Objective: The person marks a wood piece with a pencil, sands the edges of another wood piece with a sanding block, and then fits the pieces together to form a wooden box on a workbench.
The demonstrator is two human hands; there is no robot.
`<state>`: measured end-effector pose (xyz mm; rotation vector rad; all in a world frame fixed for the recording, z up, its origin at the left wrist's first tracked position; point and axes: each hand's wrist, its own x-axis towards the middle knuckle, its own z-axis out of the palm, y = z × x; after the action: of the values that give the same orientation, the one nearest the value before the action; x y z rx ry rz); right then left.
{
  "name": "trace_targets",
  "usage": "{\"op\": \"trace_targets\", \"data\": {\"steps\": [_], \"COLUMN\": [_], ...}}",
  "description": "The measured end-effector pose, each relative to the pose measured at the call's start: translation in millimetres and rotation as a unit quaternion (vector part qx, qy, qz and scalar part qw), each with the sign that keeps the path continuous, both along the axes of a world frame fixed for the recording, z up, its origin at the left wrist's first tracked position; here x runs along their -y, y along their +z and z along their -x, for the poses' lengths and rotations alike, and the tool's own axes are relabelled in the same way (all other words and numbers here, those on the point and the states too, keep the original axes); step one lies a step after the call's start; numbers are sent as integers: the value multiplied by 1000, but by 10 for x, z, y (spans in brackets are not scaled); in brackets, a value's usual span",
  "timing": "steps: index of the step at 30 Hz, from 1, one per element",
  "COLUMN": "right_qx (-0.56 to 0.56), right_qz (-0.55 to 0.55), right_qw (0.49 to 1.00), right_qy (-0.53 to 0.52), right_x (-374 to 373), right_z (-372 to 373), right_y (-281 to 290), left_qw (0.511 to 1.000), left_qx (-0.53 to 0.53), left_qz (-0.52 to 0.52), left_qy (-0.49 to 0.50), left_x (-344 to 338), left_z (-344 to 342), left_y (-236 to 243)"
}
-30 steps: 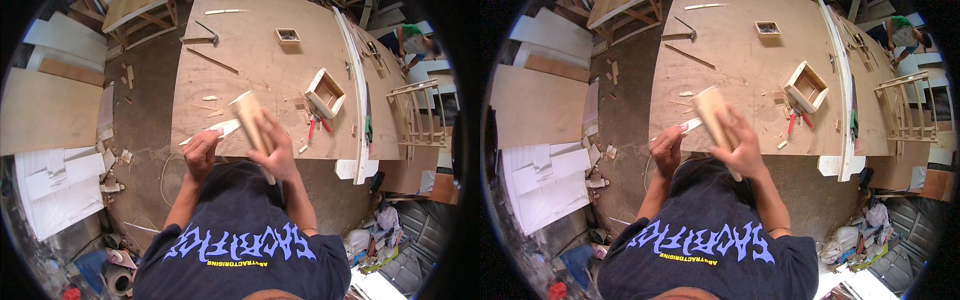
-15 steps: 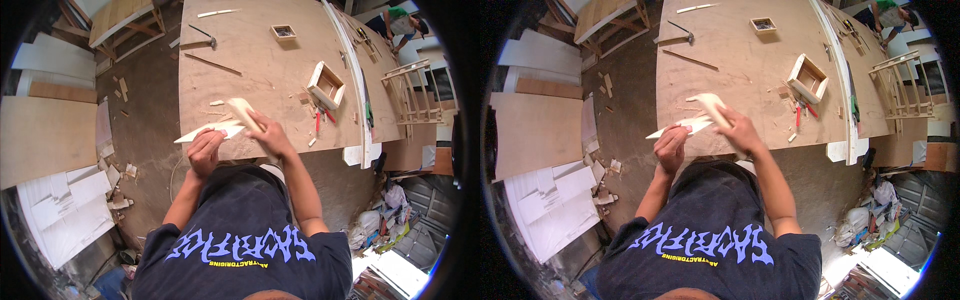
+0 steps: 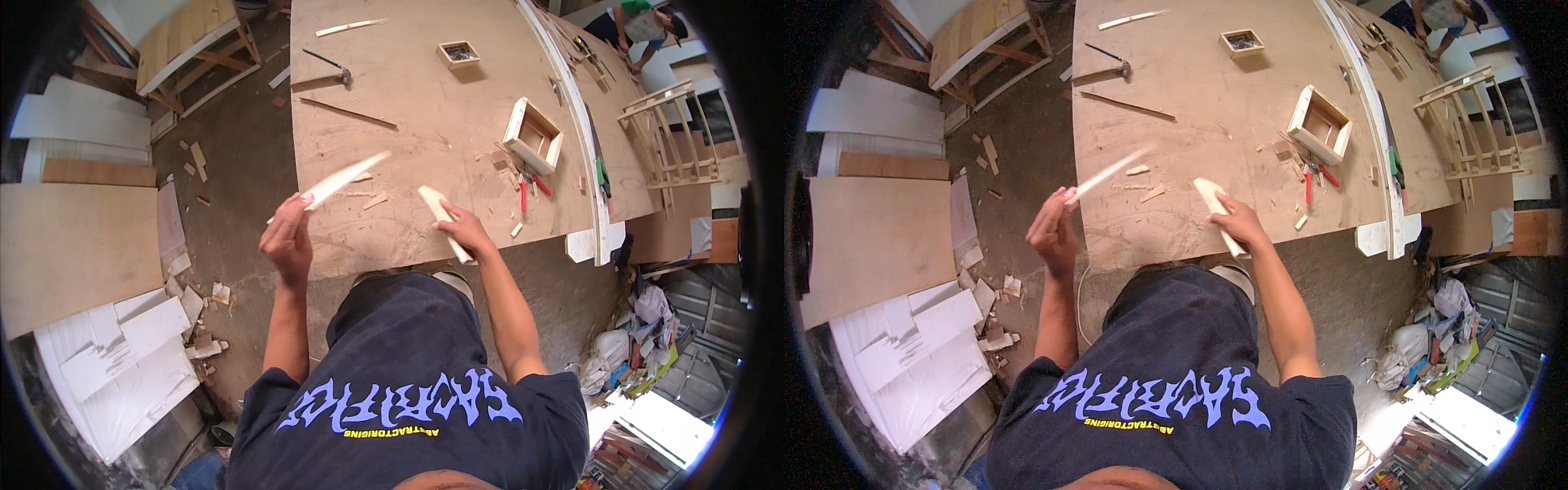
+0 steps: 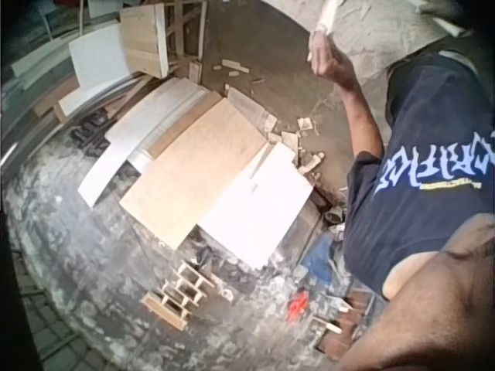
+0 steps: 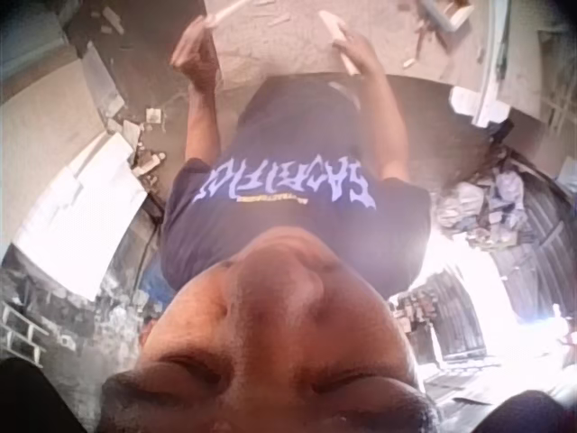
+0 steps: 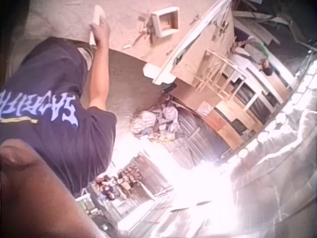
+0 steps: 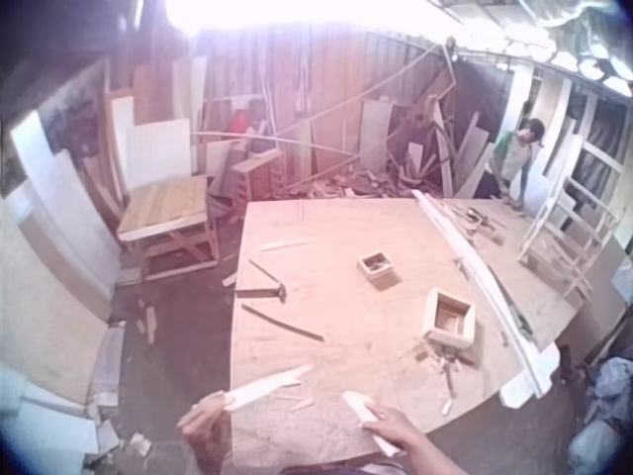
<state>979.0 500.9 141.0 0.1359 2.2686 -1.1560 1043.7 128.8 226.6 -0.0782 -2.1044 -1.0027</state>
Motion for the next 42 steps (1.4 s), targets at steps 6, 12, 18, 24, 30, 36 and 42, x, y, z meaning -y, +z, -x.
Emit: {"op": "trace_targets", "data": {"steps": [6, 12, 18, 24, 30, 36, 42], "right_qx": [-166, -293, -319, -119, -49, -64, -115], "right_qz": [-73, -153, -207, 200, 332, 321, 330], "right_qw": [981, 944, 924, 959, 937, 920, 858], "right_qy": [-66, 5, 39, -164, -93, -215, -377], "right_x": [206, 222, 67, -451, -1433, -2546, -3443], "right_z": [-178, -173, -60, 307, 692, 1175, 1750], "right_y": [-268, -630, -944, -947, -271, -452, -790], "left_qw": [922, 736, 695, 705, 687, 618, 729], "left_qx": [49, 65, 158, 164, 270, 407, 514], "left_qz": [-370, -674, -702, -690, -675, -667, -443], "left_qy": [100, 6, -6, 16, -3, -87, -89], "left_x": [27, -201, -670, -1324, -2317, -3544, -4835], "left_z": [30, 79, 128, 279, 772, 1537, 2307], "left_y": [-178, -404, -393, -509, -758, -1036, -881]}}
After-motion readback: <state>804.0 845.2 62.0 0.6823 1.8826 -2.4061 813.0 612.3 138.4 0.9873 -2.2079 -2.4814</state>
